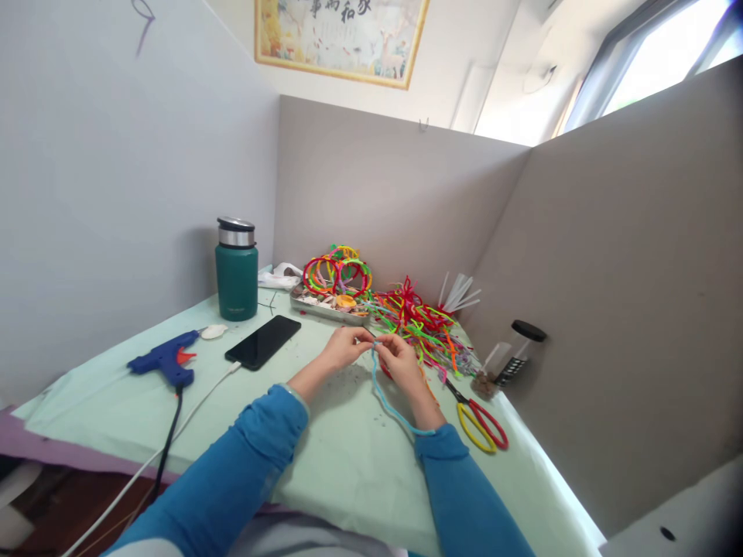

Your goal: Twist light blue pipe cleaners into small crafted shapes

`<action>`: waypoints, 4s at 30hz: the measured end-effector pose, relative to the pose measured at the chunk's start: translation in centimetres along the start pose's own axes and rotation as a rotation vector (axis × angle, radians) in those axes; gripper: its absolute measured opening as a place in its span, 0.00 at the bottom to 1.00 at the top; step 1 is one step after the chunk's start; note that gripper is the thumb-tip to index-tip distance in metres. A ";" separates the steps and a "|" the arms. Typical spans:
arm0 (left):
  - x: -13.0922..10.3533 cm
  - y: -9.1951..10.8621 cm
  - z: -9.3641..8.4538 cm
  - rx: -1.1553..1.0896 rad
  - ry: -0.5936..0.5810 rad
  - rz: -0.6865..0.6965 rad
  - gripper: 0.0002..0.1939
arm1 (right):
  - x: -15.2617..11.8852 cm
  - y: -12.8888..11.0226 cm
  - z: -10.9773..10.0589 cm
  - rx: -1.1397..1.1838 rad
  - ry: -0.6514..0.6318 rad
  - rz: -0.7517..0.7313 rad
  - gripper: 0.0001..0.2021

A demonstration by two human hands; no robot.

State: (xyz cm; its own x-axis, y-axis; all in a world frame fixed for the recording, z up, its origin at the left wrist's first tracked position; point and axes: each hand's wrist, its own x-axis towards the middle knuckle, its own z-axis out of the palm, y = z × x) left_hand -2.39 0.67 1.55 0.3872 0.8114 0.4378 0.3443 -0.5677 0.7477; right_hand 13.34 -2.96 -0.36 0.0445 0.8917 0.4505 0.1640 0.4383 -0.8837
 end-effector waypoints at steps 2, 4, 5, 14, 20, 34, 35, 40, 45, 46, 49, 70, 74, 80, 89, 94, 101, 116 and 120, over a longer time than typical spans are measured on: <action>0.0 0.0 0.0 0.011 0.010 -0.014 0.11 | 0.0 0.0 -0.1 0.020 -0.023 0.014 0.14; -0.1 0.2 0.0 0.027 0.024 -0.022 0.11 | -0.1 -0.1 -0.2 0.026 -0.045 0.027 0.15; -0.1 0.2 0.0 0.033 0.031 -0.021 0.11 | -0.1 -0.1 -0.2 0.028 -0.053 0.032 0.15; -0.1 -0.3 0.3 0.016 0.029 -0.033 0.12 | 0.1 0.2 -0.3 0.030 -0.019 0.088 0.16; -0.2 -0.4 0.4 0.042 0.027 -0.065 0.15 | -0.1 -0.5 -0.3 0.016 -0.041 0.053 0.15; -0.4 0.2 0.2 0.130 0.022 -0.046 0.16 | -0.3 -0.8 -0.5 -0.094 -0.029 -0.024 0.14; -0.4 0.1 0.3 0.120 0.013 -0.041 0.16 | -0.3 -0.8 -0.5 -0.103 -0.019 -0.028 0.14; -0.3 -0.1 0.4 0.085 -0.005 -0.032 0.17 | -0.2 -0.5 -0.4 -0.108 -0.003 -0.031 0.12; -0.3 -0.2 0.2 0.138 -0.001 -0.028 0.17 | -0.3 -0.5 -0.4 -0.071 -0.018 -0.021 0.11; -0.3 -0.2 0.2 0.150 0.000 -0.032 0.17 | -0.3 -0.5 -0.4 -0.062 -0.024 -0.016 0.11; -0.3 -0.1 0.1 0.162 -0.006 -0.030 0.16 | -0.4 -0.6 -0.4 -0.056 -0.037 -0.004 0.12; -0.6 0.6 -0.2 0.322 -0.059 0.032 0.14 | -0.3 0.0 -0.2 -0.189 -0.020 -0.109 0.10; -0.8 1.1 -0.3 0.381 -0.060 0.025 0.13 | -0.2 0.4 -0.2 -0.134 -0.031 -0.087 0.10; -1.0 1.0 -0.1 0.452 -0.038 0.030 0.13 | -0.3 0.3 -0.2 -0.203 -0.010 -0.127 0.12; -0.9 0.9 -0.1 0.507 -0.084 0.042 0.14 | -0.3 -0.3 0.1 -0.222 0.024 -0.115 0.11; -1.2 1.5 -0.2 0.536 -0.067 0.026 0.11 | -0.2 -0.1 0.1 -0.180 0.003 -0.078 0.11; -1.3 1.5 -0.3 0.560 -0.083 0.069 0.11 | -0.1 0.2 0.0 -0.174 0.004 -0.076 0.11; -1.6 0.9 0.1 0.587 -0.059 0.151 0.10 | -0.1 0.3 -0.1 -0.193 -0.003 -0.030 0.14; -1.6 1.0 0.0 0.556 -0.071 0.167 0.11 | -0.5 -0.5 -0.3 -0.211 -0.004 -0.015 0.15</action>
State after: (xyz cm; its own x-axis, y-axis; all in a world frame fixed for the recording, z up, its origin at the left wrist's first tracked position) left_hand -2.64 -1.18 1.60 0.5250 0.7040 0.4783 0.6634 -0.6906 0.2882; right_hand 13.57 -3.66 -0.05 0.0370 0.8860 0.4622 0.3673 0.4181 -0.8308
